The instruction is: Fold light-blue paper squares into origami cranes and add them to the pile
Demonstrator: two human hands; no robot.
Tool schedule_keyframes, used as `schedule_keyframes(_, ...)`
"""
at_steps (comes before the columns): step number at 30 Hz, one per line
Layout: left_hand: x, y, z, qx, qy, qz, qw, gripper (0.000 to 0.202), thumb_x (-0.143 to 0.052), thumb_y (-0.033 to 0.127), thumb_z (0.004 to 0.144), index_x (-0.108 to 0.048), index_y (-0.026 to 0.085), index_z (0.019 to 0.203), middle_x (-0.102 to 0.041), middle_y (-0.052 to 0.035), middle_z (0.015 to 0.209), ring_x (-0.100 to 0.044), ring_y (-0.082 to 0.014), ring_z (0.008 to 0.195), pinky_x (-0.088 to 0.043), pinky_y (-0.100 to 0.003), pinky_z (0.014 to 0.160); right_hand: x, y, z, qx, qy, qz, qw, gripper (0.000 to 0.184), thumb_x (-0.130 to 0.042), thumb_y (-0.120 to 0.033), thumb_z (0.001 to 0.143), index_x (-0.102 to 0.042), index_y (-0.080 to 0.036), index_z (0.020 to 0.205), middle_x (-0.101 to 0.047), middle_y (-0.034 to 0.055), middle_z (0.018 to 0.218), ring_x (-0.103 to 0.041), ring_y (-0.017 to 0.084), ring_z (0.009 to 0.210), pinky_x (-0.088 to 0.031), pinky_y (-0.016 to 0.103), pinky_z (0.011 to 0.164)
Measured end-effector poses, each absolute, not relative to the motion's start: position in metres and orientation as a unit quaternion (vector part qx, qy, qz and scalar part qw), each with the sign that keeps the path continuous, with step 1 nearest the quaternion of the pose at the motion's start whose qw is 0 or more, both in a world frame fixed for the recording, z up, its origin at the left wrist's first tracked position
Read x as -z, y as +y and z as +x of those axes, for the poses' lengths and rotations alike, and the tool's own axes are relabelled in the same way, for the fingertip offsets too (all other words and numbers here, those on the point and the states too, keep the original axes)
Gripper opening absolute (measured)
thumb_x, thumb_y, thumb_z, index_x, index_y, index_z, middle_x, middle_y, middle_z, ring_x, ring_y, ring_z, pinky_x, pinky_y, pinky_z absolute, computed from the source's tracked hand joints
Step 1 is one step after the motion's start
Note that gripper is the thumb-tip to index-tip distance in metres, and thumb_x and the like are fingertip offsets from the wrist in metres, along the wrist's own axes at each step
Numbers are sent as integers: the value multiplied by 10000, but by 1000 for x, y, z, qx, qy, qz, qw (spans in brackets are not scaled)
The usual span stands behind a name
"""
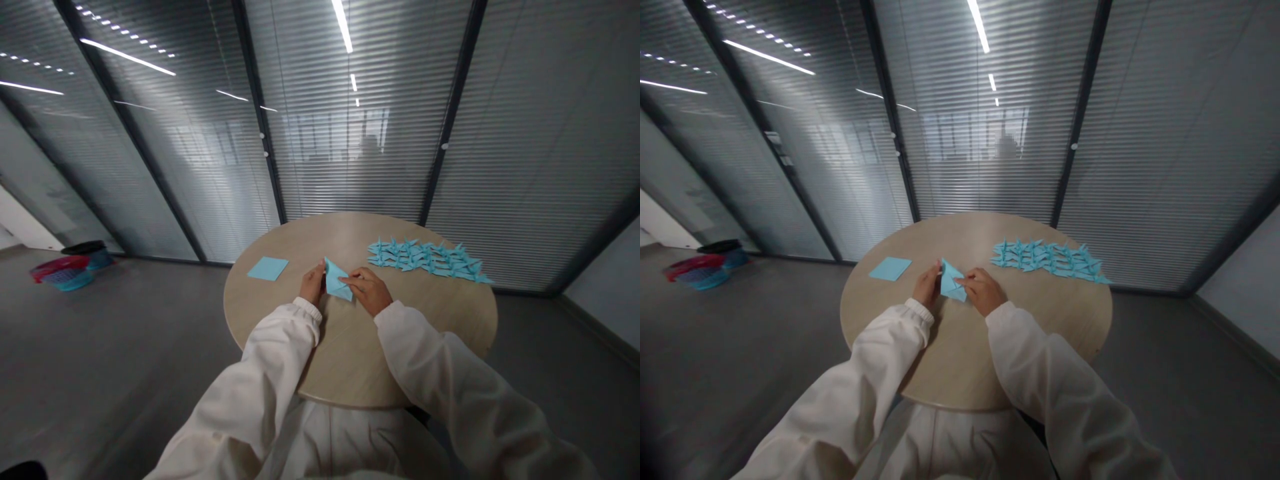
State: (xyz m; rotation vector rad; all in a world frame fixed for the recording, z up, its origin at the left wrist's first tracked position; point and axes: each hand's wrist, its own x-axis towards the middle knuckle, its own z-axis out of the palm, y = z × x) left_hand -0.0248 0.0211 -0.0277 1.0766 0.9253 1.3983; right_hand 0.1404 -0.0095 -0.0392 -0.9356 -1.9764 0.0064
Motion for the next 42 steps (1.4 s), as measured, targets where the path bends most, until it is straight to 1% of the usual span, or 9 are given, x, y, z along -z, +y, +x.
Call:
schedule_keyframes(6, 25, 18, -26, -564, 393, 485, 540, 475, -846, 383, 436, -618, 109, 749, -631, -14, 558, -565, -125, 468, -461, -253, 503, 40, -10, 139, -8, -810, -373, 453, 324, -517, -120, 826, -680, -281, 1055, -590, 62, 905, -543, 176, 872, -473, 308, 795)
schedule_keyframes(13, 26, 19, -27, -568, 390, 483, 541, 449, -842, 349, 443, -614, 114, 751, -660, -23, 582, -585, -135, 472, -481, -262, 503, 32, -15, 136, -66, -794, -368, 480, 332, -483, -96, 786, -698, -227, 1002, -617, 72, 932, -562, 176, 899, -462, 315, 837)
schedule_keyframes(17, 27, 19, -26, -562, 386, 481, 551, 473, -842, 346, 446, -623, 112, 795, -685, -47, 643, -620, -158, 526, -510, -294, 559, 31, -13, 136, -174, -712, -431, 527, 303, -489, -210, 815, -625, -206, 1086, -664, 52, 941, -599, 163, 873, -463, 312, 835)
schedule_keyframes(21, 25, 16, -24, -550, 385, 496, 551, 477, -839, 376, 444, -619, 111, 774, -684, -51, 633, -611, -157, 507, -500, -282, 525, 37, -7, 137, -310, -662, -479, 487, 227, -580, -389, 760, -654, -186, 829, -683, 25, 774, -617, 162, 735, -473, 276, 707)
schedule_keyframes(23, 23, 14, -24, -542, 382, 503, 555, 479, -841, 377, 434, -616, 115, 765, -680, -44, 619, -604, -154, 499, -496, -277, 513, 39, -4, 138, -360, -659, -461, 473, 250, -590, -417, 739, -647, -174, 738, -678, 22, 729, -612, 162, 698, -462, 263, 660)
schedule_keyframes(25, 20, 12, -23, -535, 380, 508, 558, 479, -844, 374, 425, -613, 117, 757, -675, -37, 604, -597, -149, 490, -492, -273, 506, 42, -2, 138, -389, -656, -442, 473, 269, -599, -428, 720, -646, -164, 716, -668, 16, 697, -604, 158, 664, -449, 256, 628)
schedule_keyframes(36, 19, 8, -22, -528, 379, 522, 552, 441, -833, 363, 462, -611, 117, 753, -680, -44, 614, -594, -149, 484, -477, -270, 505, 44, 0, 139, -413, -638, -435, 483, 258, -638, -414, 672, -630, -157, 663, -653, 7, 643, -588, 146, 600, -438, 251, 596)
schedule_keyframes(39, 22, 10, -23, -523, 381, 533, 545, 440, -826, 371, 474, -609, 119, 762, -673, -36, 599, -589, -148, 479, -470, -266, 501, 44, -1, 138, -395, -648, -446, 474, 258, -630, -416, 684, -627, -158, 672, -657, 15, 663, -598, 154, 624, -450, 260, 611)
schedule_keyframes(42, 25, 12, -23, -517, 385, 546, 535, 450, -820, 379, 477, -604, 124, 778, -667, -26, 603, -591, -146, 494, -464, -255, 498, 43, 0, 138, -348, -645, -474, 488, 261, -631, -420, 689, -629, -166, 749, -664, 26, 729, -607, 159, 687, -470, 273, 664)
